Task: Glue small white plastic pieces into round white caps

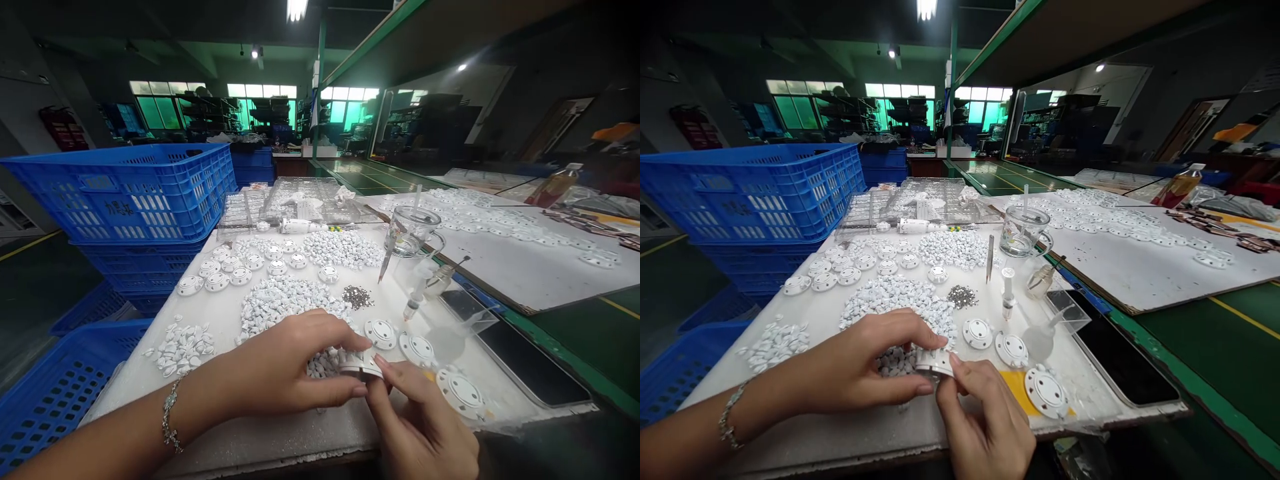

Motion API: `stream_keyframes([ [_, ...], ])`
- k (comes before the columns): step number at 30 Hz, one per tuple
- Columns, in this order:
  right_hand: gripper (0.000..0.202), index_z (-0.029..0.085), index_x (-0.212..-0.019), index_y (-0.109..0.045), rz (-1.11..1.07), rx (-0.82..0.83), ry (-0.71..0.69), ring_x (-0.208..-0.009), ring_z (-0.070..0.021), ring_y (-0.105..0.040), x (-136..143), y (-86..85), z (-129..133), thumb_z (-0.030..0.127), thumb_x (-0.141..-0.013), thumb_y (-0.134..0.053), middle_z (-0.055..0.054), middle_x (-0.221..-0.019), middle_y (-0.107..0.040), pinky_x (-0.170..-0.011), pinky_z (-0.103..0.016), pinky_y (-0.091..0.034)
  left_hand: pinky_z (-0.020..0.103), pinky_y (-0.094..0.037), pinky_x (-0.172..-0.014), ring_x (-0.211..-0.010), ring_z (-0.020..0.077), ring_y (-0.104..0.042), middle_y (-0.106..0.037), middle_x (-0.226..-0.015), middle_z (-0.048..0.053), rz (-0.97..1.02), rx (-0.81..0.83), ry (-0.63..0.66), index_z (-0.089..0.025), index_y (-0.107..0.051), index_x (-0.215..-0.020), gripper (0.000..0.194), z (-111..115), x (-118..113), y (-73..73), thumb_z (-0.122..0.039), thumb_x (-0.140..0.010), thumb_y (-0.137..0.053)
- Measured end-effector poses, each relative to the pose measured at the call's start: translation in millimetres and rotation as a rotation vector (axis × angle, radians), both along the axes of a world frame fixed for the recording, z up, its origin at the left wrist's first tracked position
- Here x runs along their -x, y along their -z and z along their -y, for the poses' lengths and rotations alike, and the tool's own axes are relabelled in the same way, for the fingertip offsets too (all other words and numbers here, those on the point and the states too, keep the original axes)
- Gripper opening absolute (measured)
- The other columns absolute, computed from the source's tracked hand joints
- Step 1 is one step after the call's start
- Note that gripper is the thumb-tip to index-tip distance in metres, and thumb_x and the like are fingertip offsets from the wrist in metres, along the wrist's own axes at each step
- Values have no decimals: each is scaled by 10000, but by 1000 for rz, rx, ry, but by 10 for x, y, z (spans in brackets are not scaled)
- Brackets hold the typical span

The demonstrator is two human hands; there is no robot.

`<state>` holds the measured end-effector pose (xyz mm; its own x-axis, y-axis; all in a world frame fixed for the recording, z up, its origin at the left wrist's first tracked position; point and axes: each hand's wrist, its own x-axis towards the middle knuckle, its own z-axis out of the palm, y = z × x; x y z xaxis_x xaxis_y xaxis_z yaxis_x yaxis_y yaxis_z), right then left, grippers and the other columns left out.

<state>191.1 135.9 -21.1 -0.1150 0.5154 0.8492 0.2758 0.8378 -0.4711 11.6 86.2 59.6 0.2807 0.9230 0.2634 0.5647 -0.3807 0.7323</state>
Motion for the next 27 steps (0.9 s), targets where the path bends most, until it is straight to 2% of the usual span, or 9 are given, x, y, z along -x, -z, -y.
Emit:
stream_keyframes([
  [8,100,239,-947,-652,-14,33,73,-618,-120,-674,-26,21,48,161,-885,-653,36,-760,-707,-636,-219,-570,286,-512,-877,-985,220,-668,-714,-1082,121,-146,-105,3,-119,-599,-1249,342,22,-118,117,-219,-922,-590],
  [13,59,223,-911,-673,-48,40,104,-625,-113,-678,-35,75,38,193,-861,-688,30,-750,-707,-657,-189,-566,260,-532,-805,-886,217,-705,-737,-1007,129,-190,-141,0,-108,-601,-1243,336,13,-177,140,-257,-946,-552],
  [16,60,228,-909,-671,-54,82,23,-678,-106,-680,-37,74,45,194,-862,-686,31,-767,-700,-684,-172,-556,240,-532,-753,-810,204,-714,-747,-940,112,-228,-173,4,-115,-615,-1204,303,21,-170,148,-262,-946,-555],
  [19,164,221,-1068,-632,-115,217,-152,-704,-129,-669,-85,8,31,260,-909,-634,-18,-886,-708,-660,-224,-561,233,-536,-737,-775,192,-716,-753,-919,99,-238,-238,-26,-126,-610,-1193,285,29,-129,154,-259,-944,-567],
  [20,218,211,-1111,-607,-189,236,-153,-701,-137,-655,-120,-22,7,279,-906,-636,-47,-956,-701,-637,-246,-555,237,-539,-734,-775,194,-718,-755,-916,99,-243,-271,-44,-128,-603,-1195,286,30,-108,155,-264,-947,-568],
  [21,273,198,-1128,-588,-271,224,-87,-709,-145,-636,-166,-50,-30,290,-883,-665,-79,-1028,-683,-624,-267,-540,241,-541,-731,-778,197,-719,-757,-916,101,-252,-307,-62,-129,-594,-1201,290,30,-85,154,-271,-951,-566],
  [23,356,174,-1106,-589,-333,142,190,-771,-169,-595,-290,-90,-146,300,-812,-745,-126,-1139,-631,-652,-308,-499,244,-542,-720,-778,197,-724,-761,-920,105,-268,-381,-95,-132,-571,-1210,290,35,-40,147,-274,-957,-563],
  [25,400,157,-1065,-627,-175,92,468,-882,-227,-562,-434,-91,-301,393,-778,-776,-146,-1144,-606,-735,-368,-462,236,-538,-701,-760,187,-728,-766,-918,102,-290,-447,-120,-141,-546,-1210,287,49,-5,133,-267,-955,-575],
  [27,524,141,-1051,-657,36,126,589,-994,-314,-532,-565,-50,-463,601,-801,-681,-163,-1082,-592,-826,-467,-437,230,-533,-685,-736,177,-729,-769,-896,84,-315,-505,-139,-159,-521,-1212,294,73,11,118,-260,-946,-595],
])
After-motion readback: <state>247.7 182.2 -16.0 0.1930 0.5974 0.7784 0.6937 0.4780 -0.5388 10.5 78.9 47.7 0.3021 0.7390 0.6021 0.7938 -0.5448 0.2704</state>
